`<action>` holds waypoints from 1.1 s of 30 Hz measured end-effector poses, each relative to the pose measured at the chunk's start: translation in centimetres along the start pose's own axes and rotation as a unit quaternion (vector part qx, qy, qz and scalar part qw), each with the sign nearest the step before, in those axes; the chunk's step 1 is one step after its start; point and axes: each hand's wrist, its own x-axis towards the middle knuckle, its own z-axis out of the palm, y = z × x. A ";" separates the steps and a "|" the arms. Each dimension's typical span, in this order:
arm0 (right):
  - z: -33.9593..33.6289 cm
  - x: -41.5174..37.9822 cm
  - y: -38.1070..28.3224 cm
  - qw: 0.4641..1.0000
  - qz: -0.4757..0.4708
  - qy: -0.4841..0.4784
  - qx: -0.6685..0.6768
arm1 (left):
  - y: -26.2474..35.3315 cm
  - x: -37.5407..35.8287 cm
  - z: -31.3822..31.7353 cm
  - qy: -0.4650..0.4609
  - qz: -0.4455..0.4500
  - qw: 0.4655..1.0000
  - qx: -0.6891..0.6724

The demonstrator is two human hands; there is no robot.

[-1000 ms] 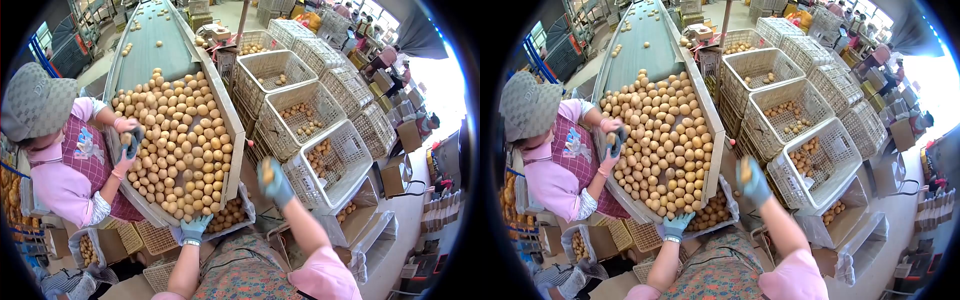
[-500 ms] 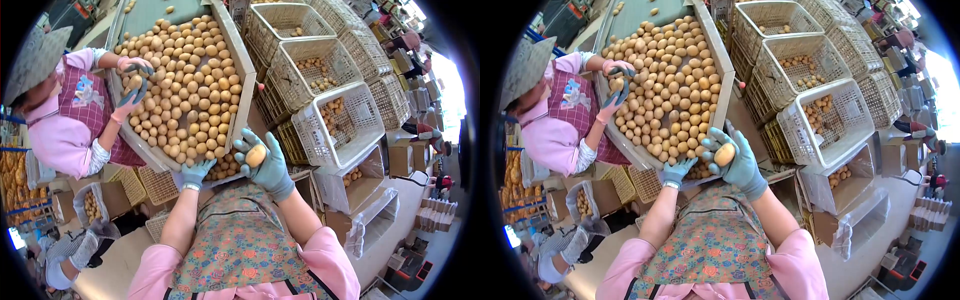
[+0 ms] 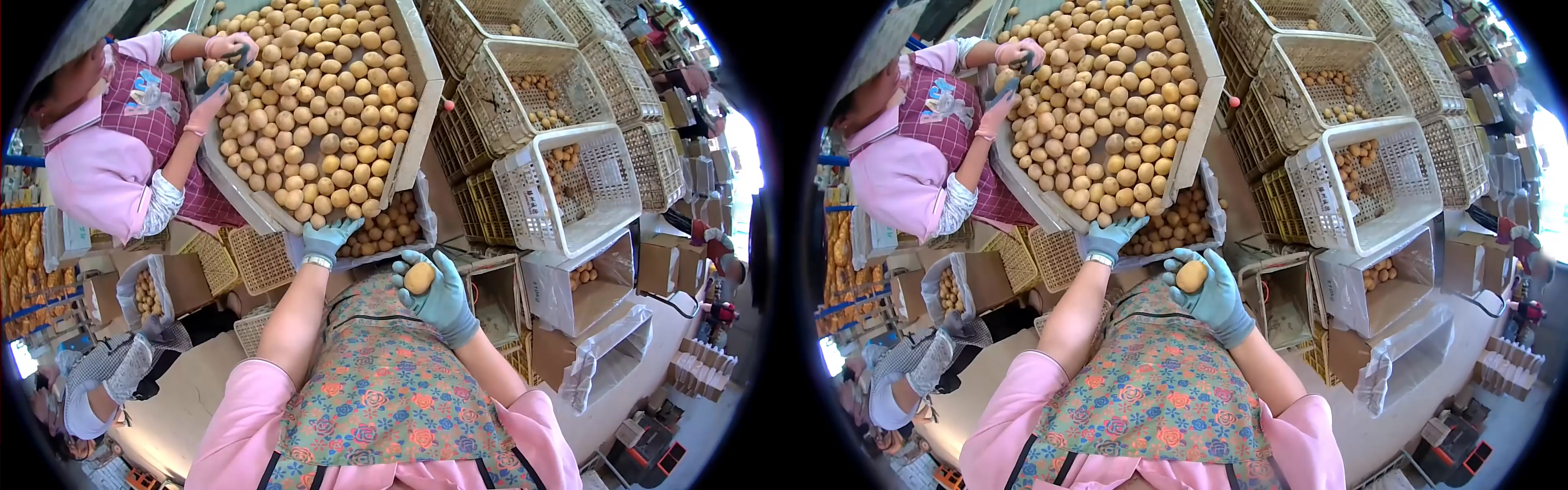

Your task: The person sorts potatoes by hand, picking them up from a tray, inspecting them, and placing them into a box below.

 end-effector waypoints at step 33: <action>10.0 -2.0 1.9 0.809 -0.125 0.080 -0.568 | 0.1 -0.1 -0.3 0.024 0.004 1.000 -0.003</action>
